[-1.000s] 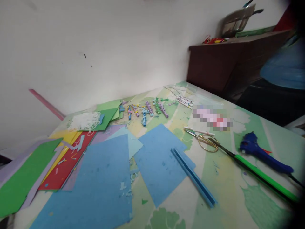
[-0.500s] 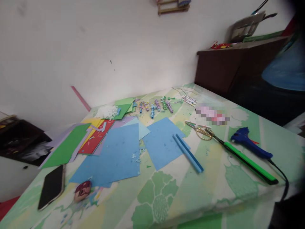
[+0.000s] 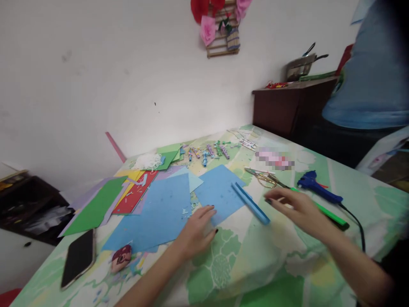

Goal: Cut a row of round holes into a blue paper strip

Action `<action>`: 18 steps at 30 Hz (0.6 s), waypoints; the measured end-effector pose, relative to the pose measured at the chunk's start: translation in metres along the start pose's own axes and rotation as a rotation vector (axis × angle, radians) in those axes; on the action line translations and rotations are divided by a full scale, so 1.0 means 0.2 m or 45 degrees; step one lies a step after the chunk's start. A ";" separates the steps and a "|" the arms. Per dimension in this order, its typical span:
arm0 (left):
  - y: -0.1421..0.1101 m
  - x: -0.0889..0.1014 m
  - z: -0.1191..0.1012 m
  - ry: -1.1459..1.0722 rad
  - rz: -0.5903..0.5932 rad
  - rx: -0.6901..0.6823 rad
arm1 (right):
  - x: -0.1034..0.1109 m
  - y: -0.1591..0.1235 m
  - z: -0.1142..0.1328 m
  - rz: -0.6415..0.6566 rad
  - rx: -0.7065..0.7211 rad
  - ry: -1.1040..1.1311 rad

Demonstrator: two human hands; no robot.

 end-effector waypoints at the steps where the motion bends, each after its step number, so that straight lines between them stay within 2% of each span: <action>1: 0.08 -0.07 0.03 0.052 0.072 -0.007 | -0.06 0.03 -0.01 0.054 -0.027 -0.048; 4: 0.23 -0.24 0.08 0.182 0.212 -0.041 | -0.24 0.11 -0.05 0.159 -0.133 -0.192; 8: 0.29 -0.34 0.07 0.324 0.336 -0.140 | -0.36 0.14 -0.08 0.247 -0.163 -0.243; 13: 0.28 -0.36 0.09 0.454 0.497 -0.294 | -0.33 0.14 -0.10 0.356 -0.161 -0.208; 16: 0.21 -0.30 0.14 0.540 0.584 -0.271 | -0.26 0.16 -0.14 0.343 -0.189 -0.221; 18: 0.14 -0.25 0.19 0.587 0.630 -0.243 | -0.19 0.18 -0.15 0.272 -0.242 -0.267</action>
Point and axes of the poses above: each hand's wrist, its own y-axis towards the middle knuckle, its own x-axis out of the back of the hand, z = x × y, the point moved 5 cm from there along y, towards the middle knuckle, and after that the axes turned 4 degrees about -z, right-handed, at the moved point
